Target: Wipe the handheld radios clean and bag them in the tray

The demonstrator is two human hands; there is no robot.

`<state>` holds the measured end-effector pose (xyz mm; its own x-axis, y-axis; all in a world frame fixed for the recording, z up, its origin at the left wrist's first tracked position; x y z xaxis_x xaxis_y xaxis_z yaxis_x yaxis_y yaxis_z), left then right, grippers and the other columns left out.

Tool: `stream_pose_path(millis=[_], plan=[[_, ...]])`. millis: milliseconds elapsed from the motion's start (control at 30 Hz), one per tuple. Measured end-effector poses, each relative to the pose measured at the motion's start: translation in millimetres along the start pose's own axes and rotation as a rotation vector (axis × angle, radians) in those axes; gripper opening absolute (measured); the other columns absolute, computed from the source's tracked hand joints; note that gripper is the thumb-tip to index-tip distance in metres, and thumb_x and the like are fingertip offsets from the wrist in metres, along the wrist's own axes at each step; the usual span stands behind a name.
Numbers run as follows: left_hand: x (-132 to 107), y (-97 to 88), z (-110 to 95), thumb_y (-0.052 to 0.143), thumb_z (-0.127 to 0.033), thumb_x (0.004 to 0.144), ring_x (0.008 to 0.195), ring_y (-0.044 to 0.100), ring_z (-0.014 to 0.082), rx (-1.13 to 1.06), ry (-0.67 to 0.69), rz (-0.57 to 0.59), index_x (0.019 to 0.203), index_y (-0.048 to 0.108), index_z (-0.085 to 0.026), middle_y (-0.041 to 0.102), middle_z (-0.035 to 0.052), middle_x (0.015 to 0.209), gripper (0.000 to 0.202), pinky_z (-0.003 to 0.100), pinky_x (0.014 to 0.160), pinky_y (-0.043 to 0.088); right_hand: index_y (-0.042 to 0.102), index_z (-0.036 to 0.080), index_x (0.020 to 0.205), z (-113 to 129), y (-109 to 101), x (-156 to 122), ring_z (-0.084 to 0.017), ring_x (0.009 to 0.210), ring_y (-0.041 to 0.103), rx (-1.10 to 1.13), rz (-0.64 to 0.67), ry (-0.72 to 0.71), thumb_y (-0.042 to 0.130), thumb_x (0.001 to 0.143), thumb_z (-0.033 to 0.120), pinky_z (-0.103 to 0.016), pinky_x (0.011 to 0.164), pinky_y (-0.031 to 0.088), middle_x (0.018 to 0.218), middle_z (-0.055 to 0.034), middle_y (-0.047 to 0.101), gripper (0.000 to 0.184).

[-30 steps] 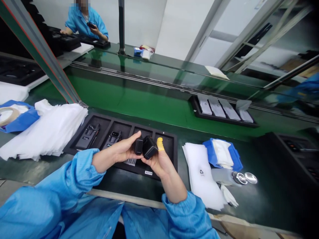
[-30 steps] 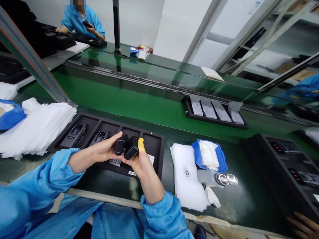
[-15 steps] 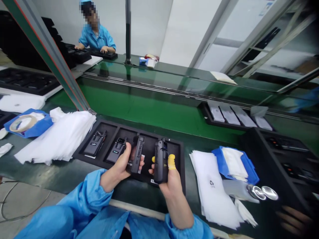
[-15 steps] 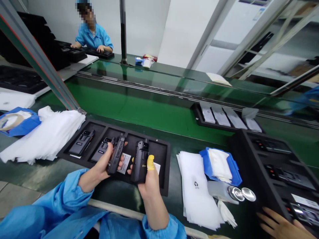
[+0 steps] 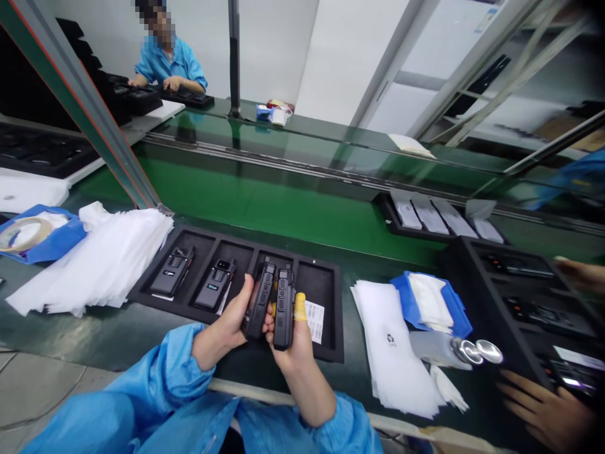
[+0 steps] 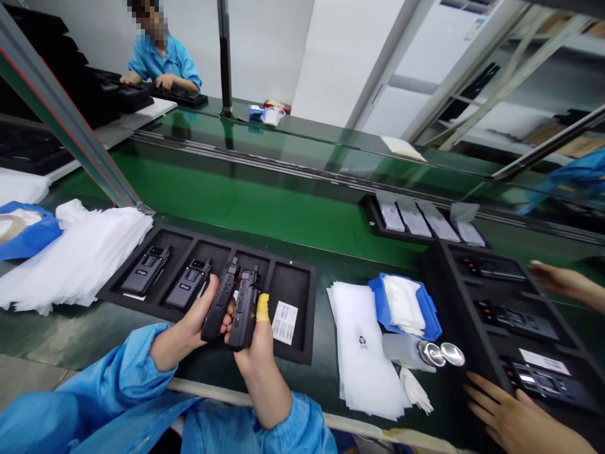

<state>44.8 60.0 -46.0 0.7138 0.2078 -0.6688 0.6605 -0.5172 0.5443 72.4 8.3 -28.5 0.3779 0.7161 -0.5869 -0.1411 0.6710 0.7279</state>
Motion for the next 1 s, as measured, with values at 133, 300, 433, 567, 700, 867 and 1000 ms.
stream_pose_path(millis=[133,300,433,567,700,867,1000], plan=[[1.0,0.0,0.1,0.023,-0.069,0.089,0.034,0.054,0.0123,-0.004,-0.002,-0.005,0.053,0.056,-0.013,0.053,0.0041,0.038,0.074,0.019,0.035,0.045,0.065,0.013,0.063,0.4,-2.0,-1.2,-0.006,0.038,0.053,0.041,-0.038,0.006,0.038,0.089,0.065,-0.012,0.034,0.04,0.049,-0.0008,0.059,0.063],[0.3,-0.1,1.7,0.02,-0.066,0.091,0.032,0.054,0.0129,-0.002,-0.007,-0.017,0.053,0.056,-0.012,0.051,0.0042,0.036,0.075,0.02,0.035,0.046,0.065,0.011,0.064,-3.5,-5.5,2.0,-0.007,0.038,0.054,0.034,-0.006,0.012,0.04,0.089,0.064,-0.013,0.033,0.04,0.048,-0.0023,0.059,0.064],[-0.8,-0.5,2.3,0.022,-0.065,0.092,0.032,0.054,0.0128,-0.012,-0.008,-0.03,0.053,0.056,-0.012,0.052,0.0041,0.037,0.074,0.019,0.034,0.045,0.065,0.01,0.064,-4.1,-6.6,1.8,-0.007,0.038,0.054,0.06,-0.015,0.022,0.032,0.094,0.058,-0.013,0.034,0.041,0.049,-0.0036,0.06,0.066],[-2.0,2.3,1.9,0.025,-0.062,0.093,0.034,0.053,0.0117,-0.034,-0.013,-0.05,0.057,0.057,-0.011,0.052,0.0035,0.039,0.071,0.018,0.036,0.045,0.065,0.01,0.065,-1.1,-5.5,-0.5,-0.007,0.038,0.054,0.094,-0.055,0.032,0.042,0.091,0.057,-0.013,0.034,0.041,0.049,-0.0025,0.06,0.059],[-3.3,4.4,1.0,0.029,-0.06,0.094,0.035,0.052,0.0098,-0.073,-0.004,-0.094,0.063,0.058,-0.011,0.054,0.003,0.042,0.065,0.016,0.037,0.044,0.064,0.011,0.069,0.1,-7.1,-0.9,-0.006,0.04,0.054,0.148,-0.087,0.047,0.05,0.089,0.053,-0.012,0.037,0.043,0.052,-0.0018,0.062,0.049],[-5.5,3.9,-0.7,0.033,-0.055,0.096,0.035,0.052,0.0087,-0.114,0.011,-0.155,0.064,0.057,-0.012,0.055,0.0023,0.044,0.059,0.015,0.036,0.043,0.064,0.013,0.071,-3.0,-12.0,2.5,-0.006,0.04,0.053,0.222,-0.115,0.064,0.042,0.094,0.048,-0.013,0.039,0.044,0.054,-0.0013,0.062,0.047],[-11.2,9.9,-6.4,0.033,-0.051,0.097,0.034,0.053,0.0091,-0.083,0.033,-0.158,0.064,0.054,-0.014,0.054,0.0008,0.042,0.054,0.016,0.037,0.046,0.061,0.015,0.065,-0.9,-4.9,10.7,-0.005,0.041,0.051,0.069,0.005,0.014,0.051,0.084,0.061,-0.012,0.038,0.039,0.051,0.0001,0.058,0.051]])
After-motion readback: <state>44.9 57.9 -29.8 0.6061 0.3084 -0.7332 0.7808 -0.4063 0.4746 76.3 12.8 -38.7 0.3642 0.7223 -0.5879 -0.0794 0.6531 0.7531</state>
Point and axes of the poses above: each hand's wrist, its own x-axis towards the middle knuckle, its own y-axis out of the palm, z = x × y, the point moved 9 cm from there along x, towards the middle knuckle
